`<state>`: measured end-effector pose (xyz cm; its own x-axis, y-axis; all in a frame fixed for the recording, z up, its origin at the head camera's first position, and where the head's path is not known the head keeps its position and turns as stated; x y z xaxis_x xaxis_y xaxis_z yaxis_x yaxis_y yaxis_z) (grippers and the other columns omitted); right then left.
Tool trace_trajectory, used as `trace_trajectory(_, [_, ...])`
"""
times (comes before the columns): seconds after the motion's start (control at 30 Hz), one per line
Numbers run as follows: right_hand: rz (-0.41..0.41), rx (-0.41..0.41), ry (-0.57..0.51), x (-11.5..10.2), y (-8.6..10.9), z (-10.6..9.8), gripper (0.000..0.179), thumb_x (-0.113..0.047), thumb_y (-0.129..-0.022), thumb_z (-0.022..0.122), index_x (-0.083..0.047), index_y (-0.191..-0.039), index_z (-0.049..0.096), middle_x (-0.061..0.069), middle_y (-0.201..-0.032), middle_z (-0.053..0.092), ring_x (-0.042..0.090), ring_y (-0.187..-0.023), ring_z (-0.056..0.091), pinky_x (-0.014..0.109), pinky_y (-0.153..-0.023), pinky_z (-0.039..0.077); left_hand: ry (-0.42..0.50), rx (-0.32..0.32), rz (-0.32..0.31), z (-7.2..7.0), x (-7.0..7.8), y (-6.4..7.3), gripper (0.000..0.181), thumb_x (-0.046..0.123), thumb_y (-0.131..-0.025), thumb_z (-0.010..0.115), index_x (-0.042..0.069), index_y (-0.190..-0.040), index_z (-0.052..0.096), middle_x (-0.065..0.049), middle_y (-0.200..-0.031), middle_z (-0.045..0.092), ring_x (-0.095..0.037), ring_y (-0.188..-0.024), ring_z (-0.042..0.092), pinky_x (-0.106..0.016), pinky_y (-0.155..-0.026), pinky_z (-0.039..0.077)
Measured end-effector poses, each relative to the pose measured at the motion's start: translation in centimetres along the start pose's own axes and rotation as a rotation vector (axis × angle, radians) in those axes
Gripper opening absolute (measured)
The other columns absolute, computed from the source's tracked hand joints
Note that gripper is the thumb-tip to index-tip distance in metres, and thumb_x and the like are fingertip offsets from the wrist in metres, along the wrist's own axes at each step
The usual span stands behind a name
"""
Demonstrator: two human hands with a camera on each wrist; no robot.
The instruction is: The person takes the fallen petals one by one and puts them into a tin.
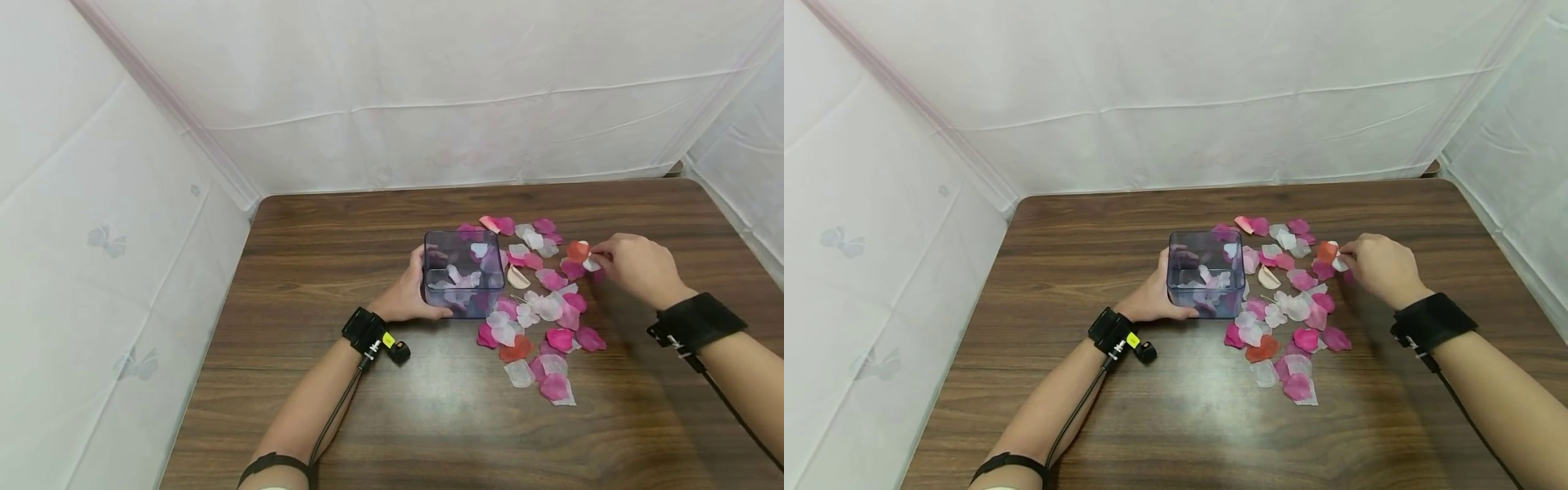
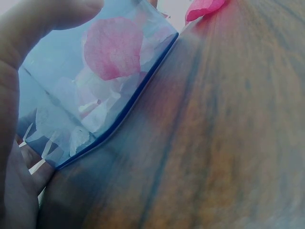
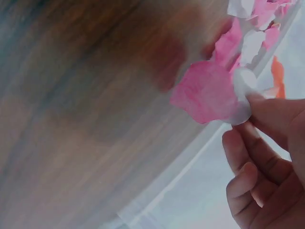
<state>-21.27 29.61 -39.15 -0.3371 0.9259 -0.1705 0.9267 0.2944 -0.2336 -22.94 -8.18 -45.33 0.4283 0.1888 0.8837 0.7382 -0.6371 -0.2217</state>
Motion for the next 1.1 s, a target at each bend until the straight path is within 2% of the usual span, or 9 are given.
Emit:
trace_trajectory(0.1, [-0.057, 0.035, 0.054, -0.7, 0.0, -0.6, 0.012, -0.005, -0.084, 0.079, 0.002, -0.093, 0.075, 0.014, -0.08, 0.068, 0.034, -0.073, 0.065, 0.053, -0.054, 0.053, 0.001, -0.002, 0.003, 0.0, 0.1, 0.0, 0.122, 0.014, -0.066, 0.095, 0.01, -0.152, 0.009, -0.01, -0.145, 0.04, -0.023, -0.129, 0.046, -0.038, -0.111, 0.037])
trace_trajectory(0.23, [-0.101, 0.084, 0.076, -2.0, -0.2, -1.2, 0.013, -0.002, -0.081, 0.08, 0.002, -0.093, 0.075, 0.015, -0.081, 0.068, 0.037, -0.078, 0.065, 0.053, -0.056, 0.054, 0.006, -0.005, -0.009, -0.1, 0.6, 0.1, 0.122, 0.012, -0.067, 0.095, 0.009, -0.152, 0.008, -0.013, -0.146, 0.039, -0.028, -0.13, 0.045, -0.045, -0.112, 0.035])
trace_trajectory(0.47, [-0.126, 0.18, 0.042, -4.1, -0.8, -2.2, 0.013, 0.001, -0.08, 0.079, 0.002, -0.092, 0.074, 0.018, -0.085, 0.068, 0.037, -0.079, 0.064, 0.052, -0.057, 0.054, 0.045, -0.026, 0.005, -0.4, 3.6, 0.3, 0.114, 0.005, -0.069, 0.091, -0.003, -0.148, 0.009, -0.027, -0.144, 0.037, -0.043, -0.129, 0.043, -0.055, -0.111, 0.033])
trace_trajectory(0.57, [-0.128, 0.202, 0.02, -4.8, -1.0, -2.4, 0.012, 0.0, -0.082, 0.078, 0.001, -0.093, 0.075, 0.018, -0.088, 0.07, 0.037, -0.082, 0.064, 0.053, -0.058, 0.055, 0.047, -0.023, 0.006, -0.4, 4.0, 0.4, 0.113, 0.004, -0.069, 0.091, -0.004, -0.148, 0.01, -0.028, -0.143, 0.037, -0.043, -0.128, 0.043, -0.055, -0.111, 0.033])
trace_trajectory(0.67, [-0.131, 0.212, 0.003, -5.4, -1.4, -2.2, 0.011, -0.001, -0.082, 0.078, 0.0, -0.092, 0.075, 0.017, -0.088, 0.07, 0.036, -0.082, 0.065, 0.052, -0.056, 0.055, 0.041, -0.014, 0.009, -0.5, 4.0, 0.3, 0.112, 0.005, -0.069, 0.091, -0.004, -0.147, 0.011, -0.028, -0.143, 0.038, -0.043, -0.128, 0.044, -0.055, -0.111, 0.034])
trace_trajectory(0.9, [-0.188, 0.269, -0.007, -7.1, -2.1, -2.4, 0.014, 0.0, -0.078, 0.082, 0.0, -0.091, 0.075, 0.015, -0.083, 0.068, 0.035, -0.079, 0.063, 0.051, -0.059, 0.055, -0.005, 0.012, -0.013, -0.4, 0.4, 0.0, 0.123, 0.013, -0.066, 0.095, 0.009, -0.152, 0.009, -0.009, -0.144, 0.041, -0.019, -0.127, 0.047, -0.037, -0.111, 0.037])
trace_trajectory(1.1, [-0.185, 0.255, -0.029, -8.4, -2.5, -2.7, 0.018, -0.002, -0.078, 0.084, 0.001, -0.094, 0.076, 0.016, -0.085, 0.07, 0.034, -0.078, 0.064, 0.049, -0.058, 0.056, -0.007, 0.009, 0.003, -0.1, 0.5, 0.0, 0.123, 0.013, -0.065, 0.096, 0.006, -0.151, 0.01, -0.013, -0.144, 0.041, -0.023, -0.129, 0.046, -0.04, -0.112, 0.036])
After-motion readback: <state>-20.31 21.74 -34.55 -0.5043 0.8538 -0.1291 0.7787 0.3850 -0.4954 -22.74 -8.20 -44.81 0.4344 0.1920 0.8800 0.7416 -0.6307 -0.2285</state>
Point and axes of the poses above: each hand's wrist, its own y-axis away from the middle knuckle, its own z-axis out of the palm, x = y × z, the point moved 4 cm from there along -y, towards the middle knuckle
